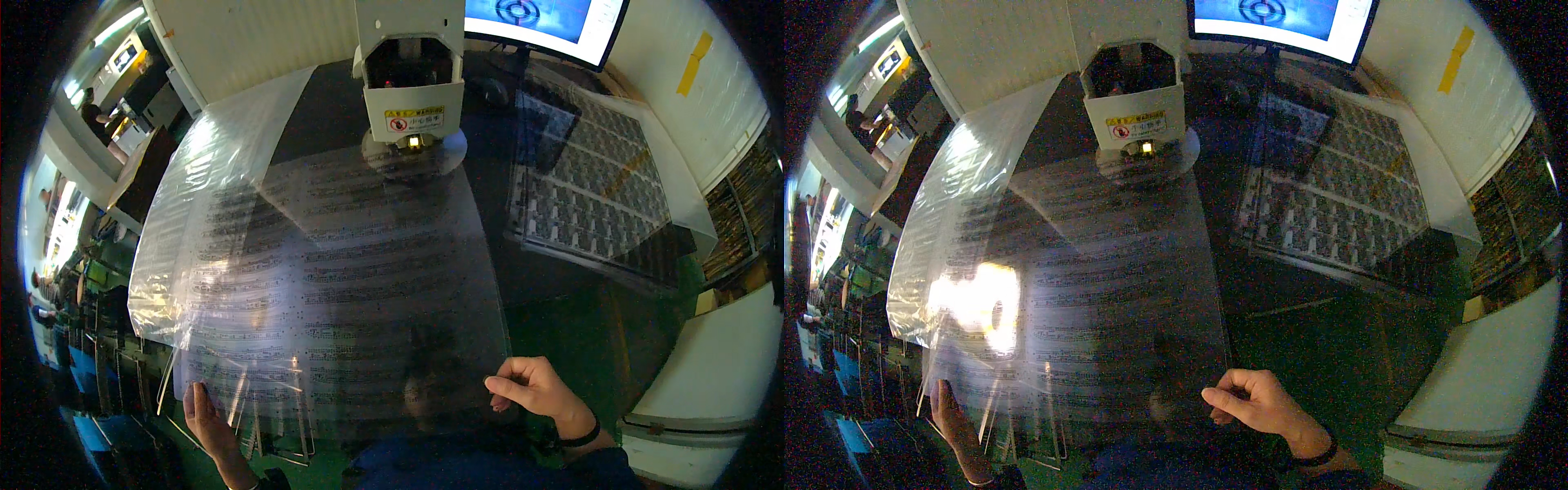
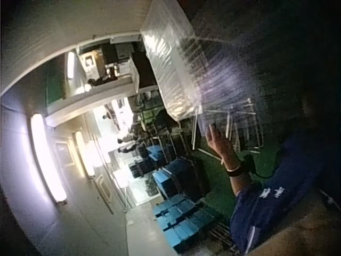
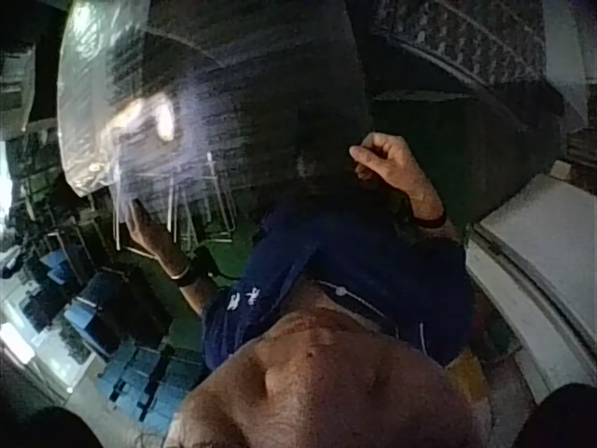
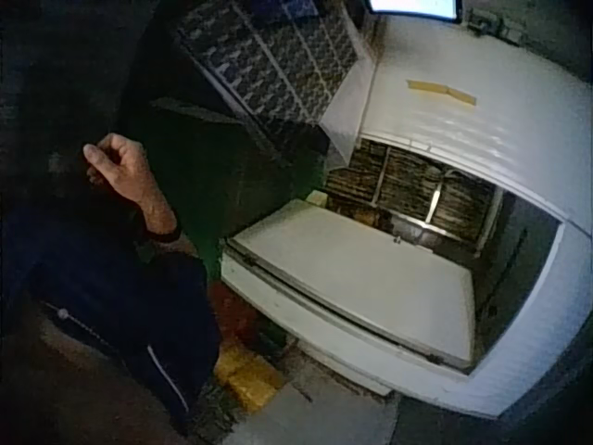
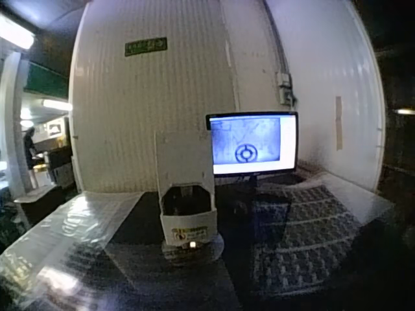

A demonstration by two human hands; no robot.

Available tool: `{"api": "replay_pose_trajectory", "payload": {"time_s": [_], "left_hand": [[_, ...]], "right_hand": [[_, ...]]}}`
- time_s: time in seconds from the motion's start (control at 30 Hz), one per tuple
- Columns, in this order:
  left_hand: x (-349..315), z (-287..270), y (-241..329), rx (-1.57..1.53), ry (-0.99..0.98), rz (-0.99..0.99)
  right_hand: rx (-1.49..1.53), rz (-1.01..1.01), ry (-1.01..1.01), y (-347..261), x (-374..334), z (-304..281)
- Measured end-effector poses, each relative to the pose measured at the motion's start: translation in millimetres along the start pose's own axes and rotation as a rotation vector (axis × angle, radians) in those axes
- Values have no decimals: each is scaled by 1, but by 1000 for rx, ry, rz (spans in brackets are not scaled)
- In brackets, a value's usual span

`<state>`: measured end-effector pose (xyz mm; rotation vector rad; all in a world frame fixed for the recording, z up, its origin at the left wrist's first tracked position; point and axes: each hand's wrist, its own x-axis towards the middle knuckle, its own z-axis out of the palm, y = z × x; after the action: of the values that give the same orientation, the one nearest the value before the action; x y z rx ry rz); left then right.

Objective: Inspecting and organizing transparent printed circuit sheets using a magnification device and backlight.

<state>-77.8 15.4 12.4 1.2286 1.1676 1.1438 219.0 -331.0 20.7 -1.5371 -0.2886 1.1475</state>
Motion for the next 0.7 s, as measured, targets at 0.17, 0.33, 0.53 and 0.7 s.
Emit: {"api": "replay_pose_trajectory", "payload": {"time_s": [0.17,0.33,0.53,0.7], "left_hand": [[-2,4,2,2,-23,40],[-5,9,4,-30,75,11],[-3,6,2,-83,44,-19],[0,1,-3,-90,51,-7]], "right_hand": [[6,-10,-4,1,2,0],[7,-25,-7,2,2,0],[22,-36,5,2,1,1],[77,-27,17,1,2,2]]}}
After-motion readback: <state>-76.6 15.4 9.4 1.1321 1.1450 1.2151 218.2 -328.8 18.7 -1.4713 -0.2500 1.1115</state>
